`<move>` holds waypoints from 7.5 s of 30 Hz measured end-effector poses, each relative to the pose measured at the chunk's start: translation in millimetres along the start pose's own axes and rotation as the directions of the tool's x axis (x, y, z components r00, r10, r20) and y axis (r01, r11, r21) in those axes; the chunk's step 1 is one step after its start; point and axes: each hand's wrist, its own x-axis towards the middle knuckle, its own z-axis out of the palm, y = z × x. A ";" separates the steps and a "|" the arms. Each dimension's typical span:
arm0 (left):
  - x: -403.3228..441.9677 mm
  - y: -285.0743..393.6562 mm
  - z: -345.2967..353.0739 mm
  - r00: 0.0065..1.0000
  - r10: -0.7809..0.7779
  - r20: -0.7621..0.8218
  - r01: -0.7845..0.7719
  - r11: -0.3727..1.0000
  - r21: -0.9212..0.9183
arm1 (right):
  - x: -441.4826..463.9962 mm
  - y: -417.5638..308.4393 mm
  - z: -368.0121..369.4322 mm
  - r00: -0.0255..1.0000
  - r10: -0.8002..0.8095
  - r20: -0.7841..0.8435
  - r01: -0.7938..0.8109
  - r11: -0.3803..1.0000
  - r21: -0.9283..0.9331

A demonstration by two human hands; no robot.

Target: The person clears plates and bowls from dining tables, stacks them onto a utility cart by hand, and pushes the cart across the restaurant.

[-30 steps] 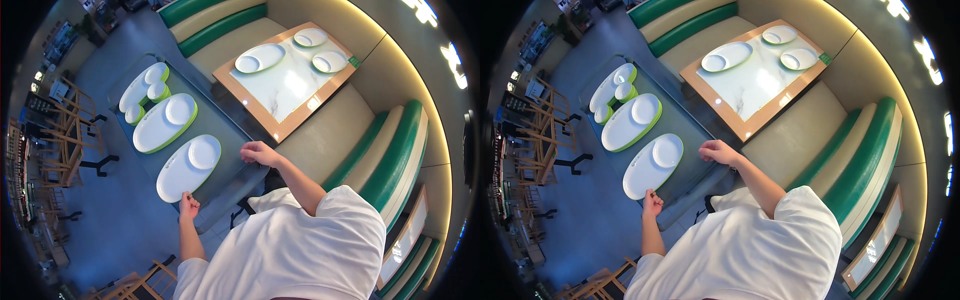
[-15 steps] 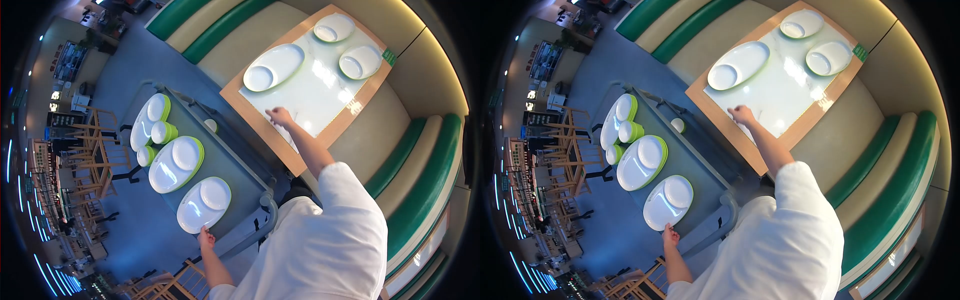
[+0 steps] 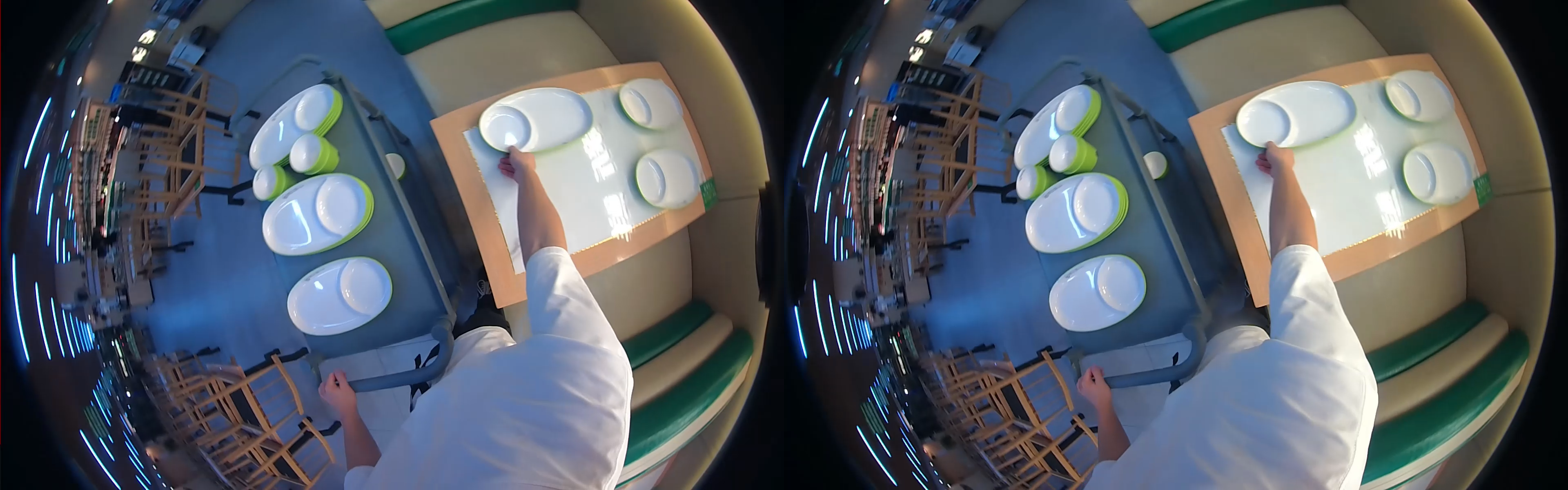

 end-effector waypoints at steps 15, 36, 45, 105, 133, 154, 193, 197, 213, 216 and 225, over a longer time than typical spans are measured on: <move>49.6 62.5 -8.2 0.930 0.114 0.350 0.189 0.666 -0.722 | -235.7 6.5 -123.1 0.659 -0.264 0.704 0.592 0.760 -0.269; 122.3 -57.4 43.8 0.949 -0.062 0.308 0.314 0.223 -0.923 | -411.1 103.2 91.7 0.541 -0.033 0.840 0.553 0.766 -0.326; 181.4 -83.1 28.8 0.941 -0.125 0.314 0.334 0.477 -0.813 | -413.9 234.2 124.4 0.628 -0.337 0.702 0.320 0.934 0.162; 192.3 -86.6 98.0 0.942 0.038 0.335 0.013 0.989 -0.151 | -697.0 -49.8 -202.1 -0.876 -0.430 -0.221 0.353 -0.881 0.314; 57.8 -36.2 27.8 0.950 -0.307 -0.049 0.306 0.897 0.318 | -153.2 -91.0 -346.8 0.532 -0.714 -0.455 0.754 0.644 -0.129; 0.8 15.1 -12.6 0.828 -0.532 0.179 0.463 0.828 0.316 | 86.0 -14.5 -462.2 0.965 0.089 -0.247 0.016 0.919 0.394; 88.6 -40.1 26.6 0.952 -0.163 0.259 0.305 0.418 -0.856 | -386.1 124.6 79.9 0.672 -0.105 0.734 0.715 0.354 -0.604; 107.6 -54.7 53.7 0.971 -0.162 0.174 0.237 0.604 -0.761 | -372.8 167.0 93.3 0.684 -0.291 0.668 0.674 0.603 -0.427; 127.7 -52.8 47.7 0.985 0.088 0.146 -0.011 0.888 -0.460 | -340.7 256.5 74.4 0.321 -0.877 0.356 0.820 0.069 -0.569; 125.4 -49.2 35.7 0.983 0.094 0.157 -0.011 0.886 -0.464 | -336.5 257.0 74.0 0.343 -0.867 0.361 0.814 0.083 -0.574; 144.8 -66.6 61.8 0.972 0.071 0.224 0.048 0.873 -0.485 | -346.1 269.8 81.5 0.389 -0.847 0.361 0.806 0.124 -0.578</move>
